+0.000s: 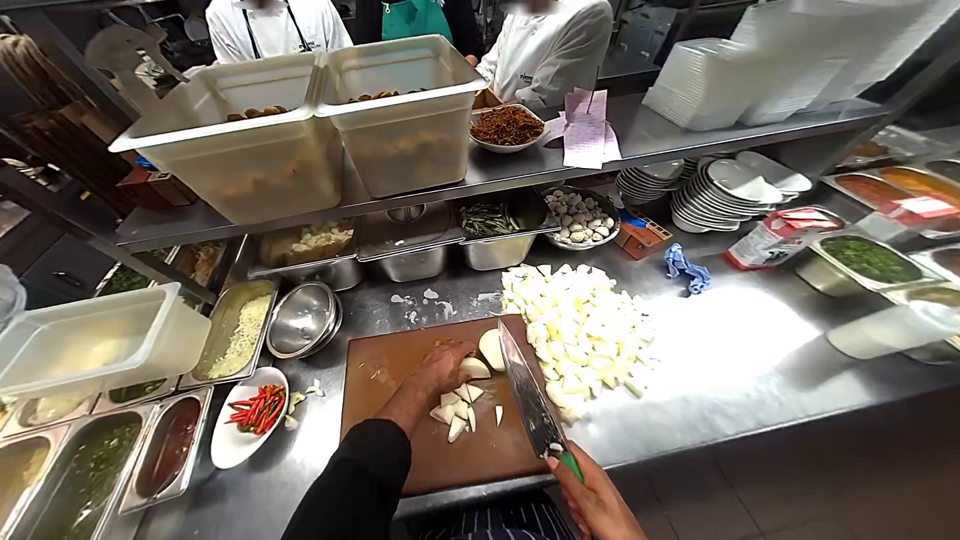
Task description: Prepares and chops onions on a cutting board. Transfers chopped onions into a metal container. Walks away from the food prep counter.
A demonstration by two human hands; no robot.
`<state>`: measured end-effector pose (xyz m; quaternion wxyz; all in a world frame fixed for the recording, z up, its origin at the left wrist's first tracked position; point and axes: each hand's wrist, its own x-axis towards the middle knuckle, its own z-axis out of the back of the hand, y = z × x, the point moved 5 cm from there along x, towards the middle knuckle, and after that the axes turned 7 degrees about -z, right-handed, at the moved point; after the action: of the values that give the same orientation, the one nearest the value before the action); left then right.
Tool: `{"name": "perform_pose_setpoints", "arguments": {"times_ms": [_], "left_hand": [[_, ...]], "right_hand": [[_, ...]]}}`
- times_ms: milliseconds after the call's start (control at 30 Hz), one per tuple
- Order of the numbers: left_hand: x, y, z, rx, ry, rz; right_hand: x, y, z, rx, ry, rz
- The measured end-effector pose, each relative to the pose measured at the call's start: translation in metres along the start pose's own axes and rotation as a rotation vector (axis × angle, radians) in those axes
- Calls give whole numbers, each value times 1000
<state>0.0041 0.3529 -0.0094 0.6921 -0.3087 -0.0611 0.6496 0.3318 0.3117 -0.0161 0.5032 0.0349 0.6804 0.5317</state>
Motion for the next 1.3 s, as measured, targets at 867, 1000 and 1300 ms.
{"name": "perform_pose_setpoints", "arguments": {"times_ms": [867,1000,1300], "left_hand": [[-169,0,-63,-1632,-755,580],[-173,10,-68,-1621,-792,649],[-183,37,-79,-1387,-910,666]], "right_hand": [[68,88,-158,-543,51,344],[81,87,-170,-671,33,367],[106,104,-151,-769,1,330]]}}
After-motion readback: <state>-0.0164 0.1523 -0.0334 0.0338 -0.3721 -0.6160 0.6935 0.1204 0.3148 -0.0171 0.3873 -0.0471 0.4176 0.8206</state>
